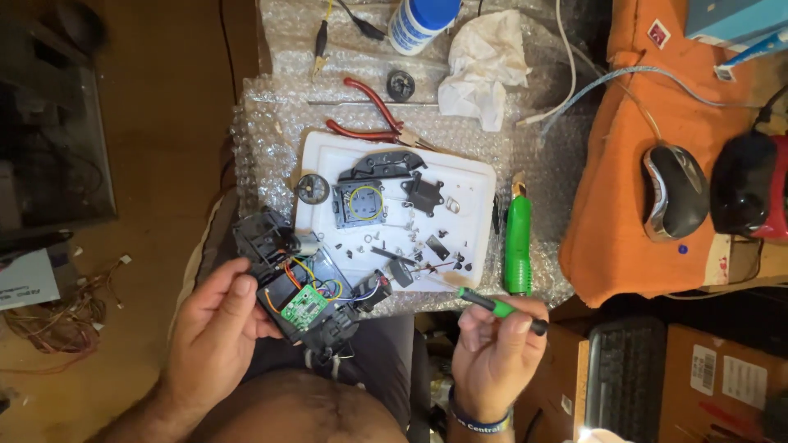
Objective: Disassembling and inspecting the internal components of a small electronic device using a screwdriver
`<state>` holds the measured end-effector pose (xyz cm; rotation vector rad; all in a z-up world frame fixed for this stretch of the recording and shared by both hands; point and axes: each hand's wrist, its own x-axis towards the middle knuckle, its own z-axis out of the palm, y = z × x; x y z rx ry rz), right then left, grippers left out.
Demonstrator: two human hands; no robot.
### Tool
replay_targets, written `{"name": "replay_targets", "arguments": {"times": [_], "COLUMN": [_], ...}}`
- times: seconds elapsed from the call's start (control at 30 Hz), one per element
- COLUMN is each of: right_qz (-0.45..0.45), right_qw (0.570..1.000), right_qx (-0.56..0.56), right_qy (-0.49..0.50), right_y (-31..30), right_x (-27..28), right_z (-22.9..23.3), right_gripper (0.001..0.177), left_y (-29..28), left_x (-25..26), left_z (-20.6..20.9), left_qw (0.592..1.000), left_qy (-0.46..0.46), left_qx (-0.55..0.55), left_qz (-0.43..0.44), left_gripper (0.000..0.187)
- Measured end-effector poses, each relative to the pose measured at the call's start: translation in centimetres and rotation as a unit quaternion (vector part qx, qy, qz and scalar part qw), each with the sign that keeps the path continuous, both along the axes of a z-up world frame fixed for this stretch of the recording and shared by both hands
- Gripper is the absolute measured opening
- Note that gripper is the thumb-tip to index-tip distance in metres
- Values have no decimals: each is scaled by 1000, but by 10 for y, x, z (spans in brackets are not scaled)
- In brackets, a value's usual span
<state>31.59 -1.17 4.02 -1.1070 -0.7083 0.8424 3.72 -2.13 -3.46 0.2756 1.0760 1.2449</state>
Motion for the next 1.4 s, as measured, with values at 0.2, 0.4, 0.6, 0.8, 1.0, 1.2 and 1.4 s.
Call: {"name": "replay_targets", "arguments": {"times": [0.2,0.4,0.6,0.8,1.0,1.2,1.4], "right_qz": [-5,-5,-18,-31,-36,-40,-73], "right_qw": [1000,1000,1000,999,999,999,997], "right_qx": [9,5,8,27,5,18,4], "right_qy": [4,-15,-21,-9,-19,-12,-14], "right_y": [-4,-6,-8,-10,-14,-17,-21], "right_x": [9,18,17,23,30,29,34], "right_z": [7,11,14,16,16,18,19], "right_gripper": [27,27,30,31,32,32,35], "left_y": [-10,-2,1,7,16,21,37], "left_x": [4,-4,-16,-32,-33,-28,-21], "left_z": [3,9,4,-7,1,17,67], "left_qw": [1000,996,1000,999,997,995,991], "left_qy": [4,82,-14,-22,-48,-53,-53], "left_qx": [-14,-40,-1,19,47,65,81], "left_qz": [11,-23,-22,-35,-40,-55,-95], "left_gripper": [38,37,26,28,27,28,26]}}
